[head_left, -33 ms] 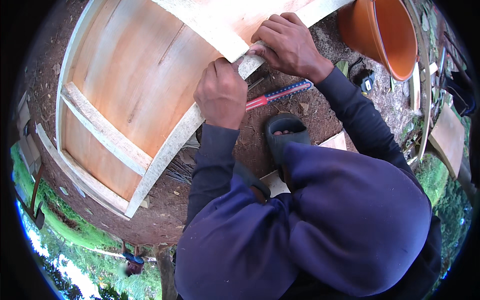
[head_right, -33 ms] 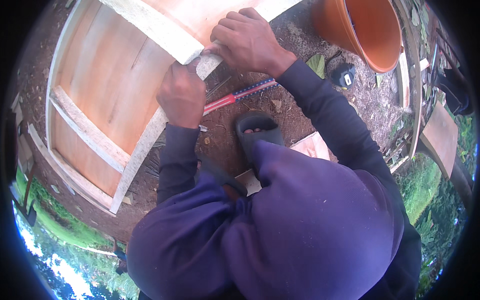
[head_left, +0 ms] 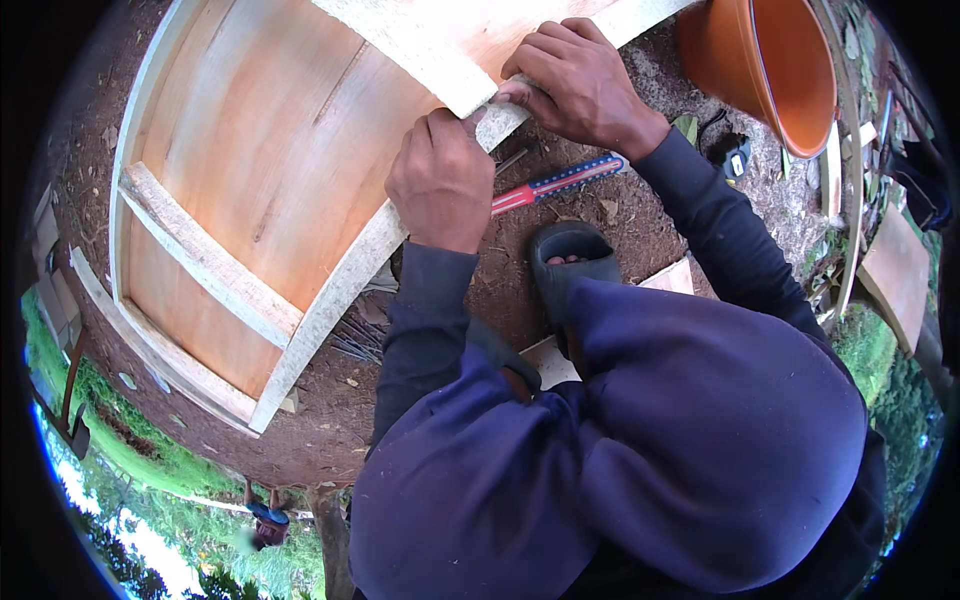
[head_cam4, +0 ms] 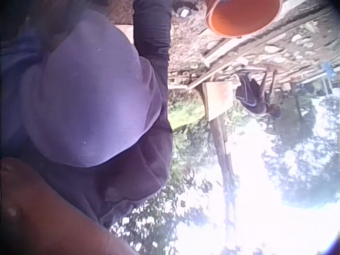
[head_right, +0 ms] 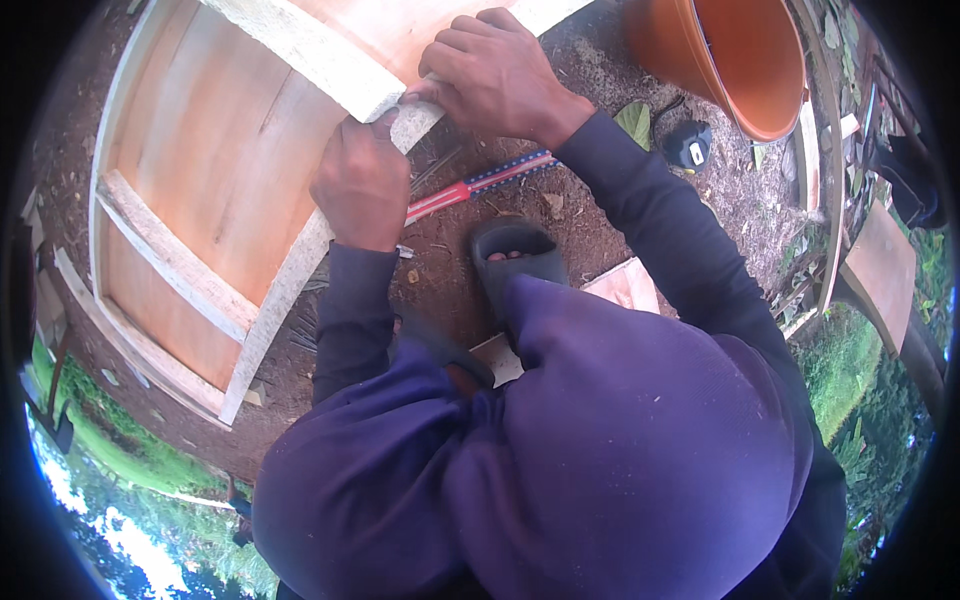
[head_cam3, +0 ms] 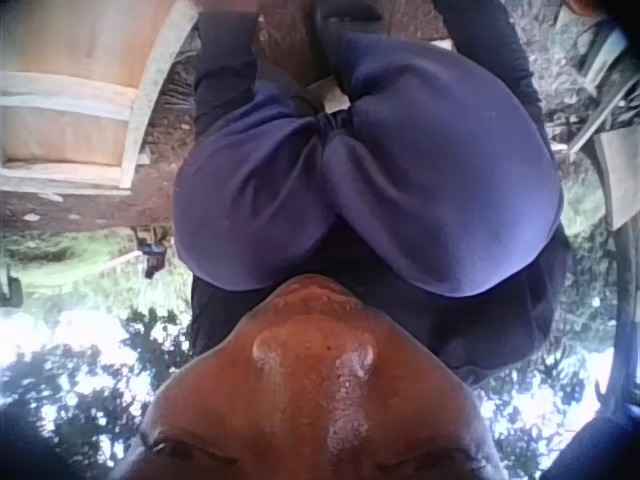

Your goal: The person assembles a wooden frame by placing wooden planks and crossbars, then hammers nails to secure them. The person uses a hammer and nails to fasten the pieces together on the ground.

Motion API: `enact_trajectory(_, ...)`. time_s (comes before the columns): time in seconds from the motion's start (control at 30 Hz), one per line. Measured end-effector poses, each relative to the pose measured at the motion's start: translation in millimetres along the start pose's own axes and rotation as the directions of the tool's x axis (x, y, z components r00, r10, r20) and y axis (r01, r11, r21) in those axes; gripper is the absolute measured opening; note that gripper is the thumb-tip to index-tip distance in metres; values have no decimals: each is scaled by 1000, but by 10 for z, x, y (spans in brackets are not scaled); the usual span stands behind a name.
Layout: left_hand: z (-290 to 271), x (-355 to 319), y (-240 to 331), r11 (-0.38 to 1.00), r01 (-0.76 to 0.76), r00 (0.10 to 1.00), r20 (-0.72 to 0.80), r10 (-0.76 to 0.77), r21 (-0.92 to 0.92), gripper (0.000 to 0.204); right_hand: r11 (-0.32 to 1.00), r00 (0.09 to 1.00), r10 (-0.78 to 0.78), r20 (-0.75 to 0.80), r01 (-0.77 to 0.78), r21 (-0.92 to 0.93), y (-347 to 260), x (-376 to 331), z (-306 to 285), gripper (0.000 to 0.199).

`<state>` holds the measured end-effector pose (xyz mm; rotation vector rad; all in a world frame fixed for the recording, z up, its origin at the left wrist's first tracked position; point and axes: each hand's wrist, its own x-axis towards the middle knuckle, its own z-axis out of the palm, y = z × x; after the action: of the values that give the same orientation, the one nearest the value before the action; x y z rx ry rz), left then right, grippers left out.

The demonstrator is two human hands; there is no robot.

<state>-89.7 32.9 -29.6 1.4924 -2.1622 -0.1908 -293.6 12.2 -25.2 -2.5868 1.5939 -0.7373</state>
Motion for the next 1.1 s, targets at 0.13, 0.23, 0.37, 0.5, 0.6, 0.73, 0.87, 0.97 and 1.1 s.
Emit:
enact_trajectory(0.13, 46, 18, -16, 1000, -29, 999, -34, 29, 11, 15, 999, 998, -1, 66, -2, 34, -16, 24, -64, 28)
enact_trajectory(0.23, 60, -44, -22, 999, -36, 999, -19, 37, 17, 16, 998, 997, 20, 73, -24, 53, -35, -11, -71, 27)
enact_trajectory(0.37, 70, -53, -20, 1000, -23, 1000, -10, 23, 19, 17, 1000, 999, -7, 44, 6, 6, -20, -18, -8, 28)
enact_trajectory(0.5, 32, -67, -55, 997, 8, 1000, 30, -6, -71, 20, 1000, 999, 18, 42, -17, -7, -41, -79, 42, 28)
enact_trajectory(0.6, -31, -29, -68, 984, 30, 996, 87, -15, -176, 24, 1000, 1000, 21, -5, -20, 11, -58, -64, -12, 28)
enact_trajectory(0.73, -159, 80, -142, 898, 157, 961, 272, -44, -410, 25, 995, 989, 66, -133, -55, 87, -143, -51, -106, 30)
enact_trajectory(0.87, -200, 111, -299, 733, 346, 912, 395, -115, -586, 30, 979, 980, 127, -152, -100, 176, -360, -317, -201, 30)
enact_trajectory(0.97, -280, 130, -337, 537, 435, 900, 370, -231, -723, 37, 954, 980, 192, 44, -197, 226, -628, -732, -287, 29)
enact_trajectory(1.1, -392, 188, -377, 749, 304, 952, 214, -218, -589, 56, 942, 930, 245, 275, -296, 160, -800, -1048, -275, 28)
